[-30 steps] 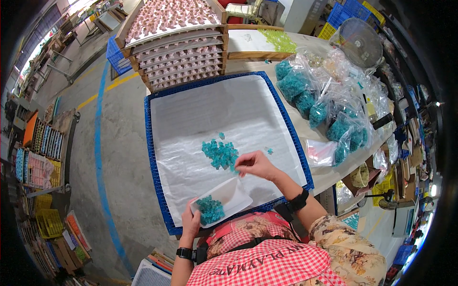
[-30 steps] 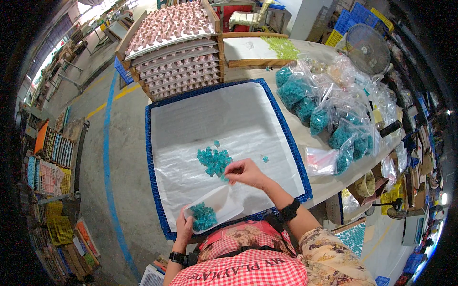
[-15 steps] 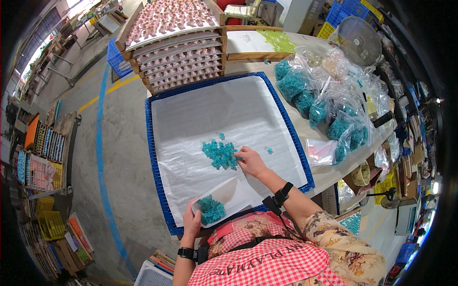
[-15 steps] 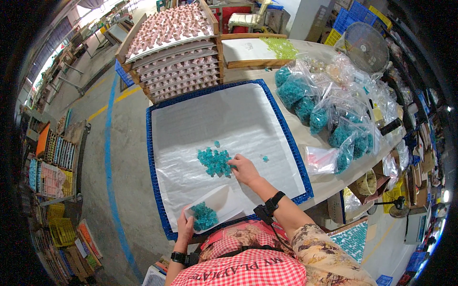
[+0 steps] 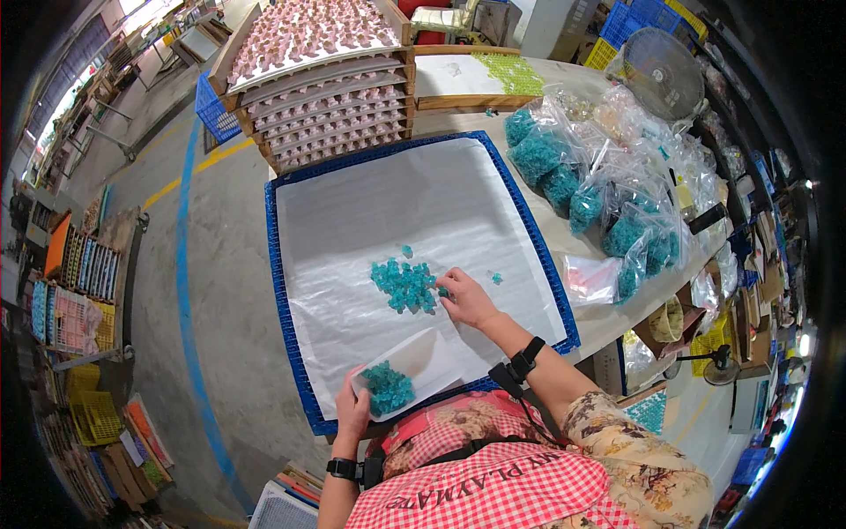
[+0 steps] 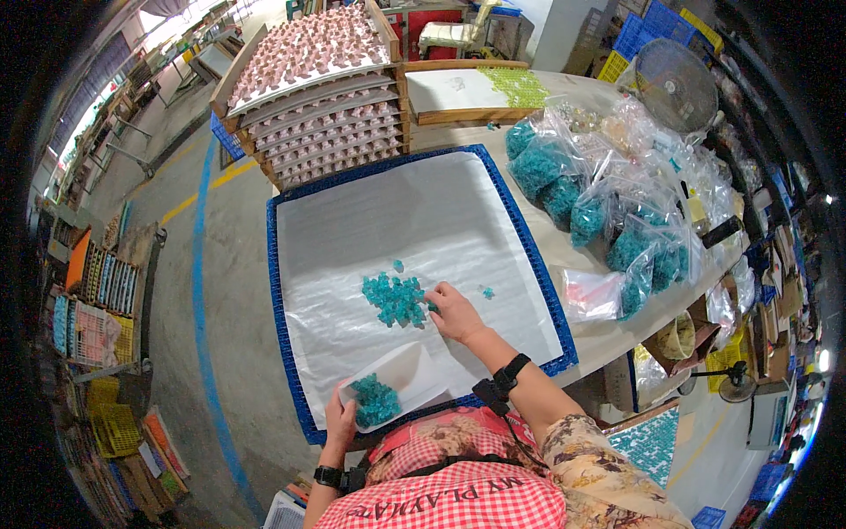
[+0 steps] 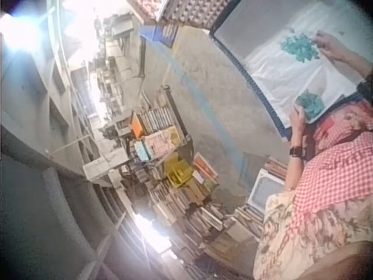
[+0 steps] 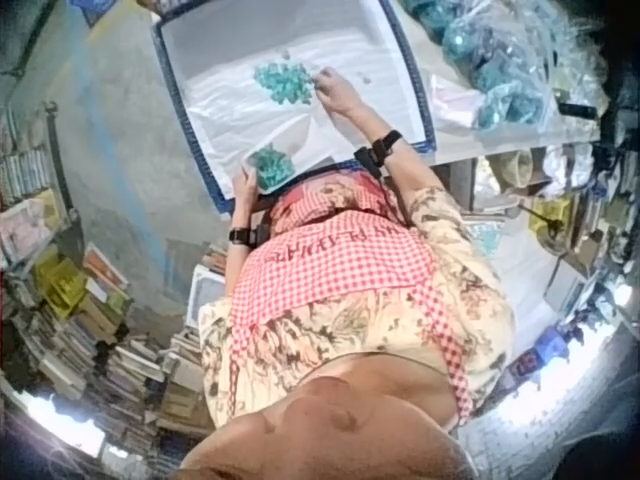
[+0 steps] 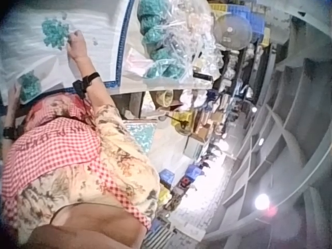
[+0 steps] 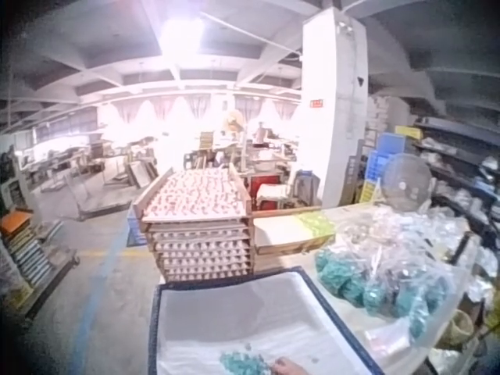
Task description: Sort and arrange small plastic components into containers or onto boards.
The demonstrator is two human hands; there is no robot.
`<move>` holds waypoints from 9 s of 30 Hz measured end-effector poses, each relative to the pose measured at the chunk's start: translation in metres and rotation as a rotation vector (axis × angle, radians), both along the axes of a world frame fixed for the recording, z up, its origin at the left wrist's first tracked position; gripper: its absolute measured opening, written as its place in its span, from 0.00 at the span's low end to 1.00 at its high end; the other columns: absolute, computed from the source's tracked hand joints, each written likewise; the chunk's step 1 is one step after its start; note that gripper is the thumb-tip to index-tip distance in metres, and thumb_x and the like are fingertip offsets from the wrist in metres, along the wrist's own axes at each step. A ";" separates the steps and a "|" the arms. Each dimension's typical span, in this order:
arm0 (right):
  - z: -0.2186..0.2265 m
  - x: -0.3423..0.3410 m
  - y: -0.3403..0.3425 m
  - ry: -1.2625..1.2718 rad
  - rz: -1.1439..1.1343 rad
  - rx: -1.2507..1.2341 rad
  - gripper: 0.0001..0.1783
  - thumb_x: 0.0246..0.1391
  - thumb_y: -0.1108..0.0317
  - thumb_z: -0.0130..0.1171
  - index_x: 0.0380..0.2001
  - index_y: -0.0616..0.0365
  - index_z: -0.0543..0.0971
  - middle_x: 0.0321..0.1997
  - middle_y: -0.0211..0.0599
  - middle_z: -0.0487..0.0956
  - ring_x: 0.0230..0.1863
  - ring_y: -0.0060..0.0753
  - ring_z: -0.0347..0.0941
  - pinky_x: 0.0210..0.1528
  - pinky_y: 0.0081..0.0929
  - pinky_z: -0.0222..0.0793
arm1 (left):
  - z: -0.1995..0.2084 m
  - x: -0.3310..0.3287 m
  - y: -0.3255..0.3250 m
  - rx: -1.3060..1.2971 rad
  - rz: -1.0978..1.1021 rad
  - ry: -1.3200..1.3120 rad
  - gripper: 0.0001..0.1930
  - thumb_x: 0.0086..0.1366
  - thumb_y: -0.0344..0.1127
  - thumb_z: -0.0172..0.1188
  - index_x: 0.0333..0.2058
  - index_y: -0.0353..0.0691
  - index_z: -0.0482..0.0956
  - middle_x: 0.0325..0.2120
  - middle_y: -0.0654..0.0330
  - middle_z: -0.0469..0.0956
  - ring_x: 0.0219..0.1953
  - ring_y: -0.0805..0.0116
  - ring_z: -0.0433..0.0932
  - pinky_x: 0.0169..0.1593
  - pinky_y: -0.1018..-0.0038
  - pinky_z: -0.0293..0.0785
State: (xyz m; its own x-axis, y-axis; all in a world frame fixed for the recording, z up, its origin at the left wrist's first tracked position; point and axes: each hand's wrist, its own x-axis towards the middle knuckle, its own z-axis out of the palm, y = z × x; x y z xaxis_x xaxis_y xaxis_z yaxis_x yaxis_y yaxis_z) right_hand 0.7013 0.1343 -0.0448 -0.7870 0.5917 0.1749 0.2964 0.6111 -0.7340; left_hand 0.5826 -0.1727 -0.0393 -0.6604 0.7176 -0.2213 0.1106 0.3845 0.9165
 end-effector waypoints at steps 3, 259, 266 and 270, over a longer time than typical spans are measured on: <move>0.000 0.002 0.002 -0.034 -0.018 -0.037 0.10 0.43 0.74 0.59 0.34 0.57 0.79 0.32 0.40 0.73 0.32 0.36 0.74 0.37 0.30 0.72 | -0.003 0.000 0.000 -0.022 0.004 -0.019 0.23 0.55 0.32 0.46 0.52 0.38 0.70 0.37 0.48 0.78 0.41 0.59 0.78 0.46 0.70 0.71; 0.110 -0.015 -0.039 -0.116 0.517 -0.637 0.15 0.49 0.64 0.67 0.40 0.55 0.81 0.30 0.26 0.79 0.30 0.13 0.70 0.33 0.17 0.68 | -0.003 -0.005 -0.001 0.034 -0.018 -0.061 0.23 0.55 0.32 0.46 0.52 0.39 0.71 0.34 0.51 0.79 0.35 0.64 0.77 0.42 0.71 0.72; 0.016 -0.015 -0.014 -0.287 0.154 -0.211 0.25 0.45 0.58 0.66 0.46 0.56 0.77 0.32 0.42 0.78 0.34 0.36 0.75 0.39 0.31 0.72 | -0.013 -0.006 -0.002 0.061 -0.039 -0.038 0.23 0.55 0.32 0.46 0.52 0.39 0.71 0.34 0.52 0.78 0.36 0.65 0.77 0.43 0.72 0.71; 0.004 -0.024 -0.034 -0.288 0.058 -0.044 0.22 0.44 0.61 0.63 0.43 0.58 0.72 0.37 0.44 0.74 0.39 0.48 0.74 0.41 0.41 0.71 | -0.013 -0.007 -0.004 0.032 -0.039 -0.027 0.23 0.55 0.32 0.46 0.52 0.39 0.71 0.35 0.52 0.78 0.36 0.64 0.77 0.43 0.72 0.71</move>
State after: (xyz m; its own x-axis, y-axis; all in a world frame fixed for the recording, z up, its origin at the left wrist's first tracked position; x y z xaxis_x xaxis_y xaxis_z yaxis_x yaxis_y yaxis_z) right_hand 0.6776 0.1008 -0.0410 -0.8332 0.5463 -0.0854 0.4617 0.6024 -0.6511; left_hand 0.5754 -0.1764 -0.0520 -0.6256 0.7497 -0.2155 0.1000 0.3511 0.9310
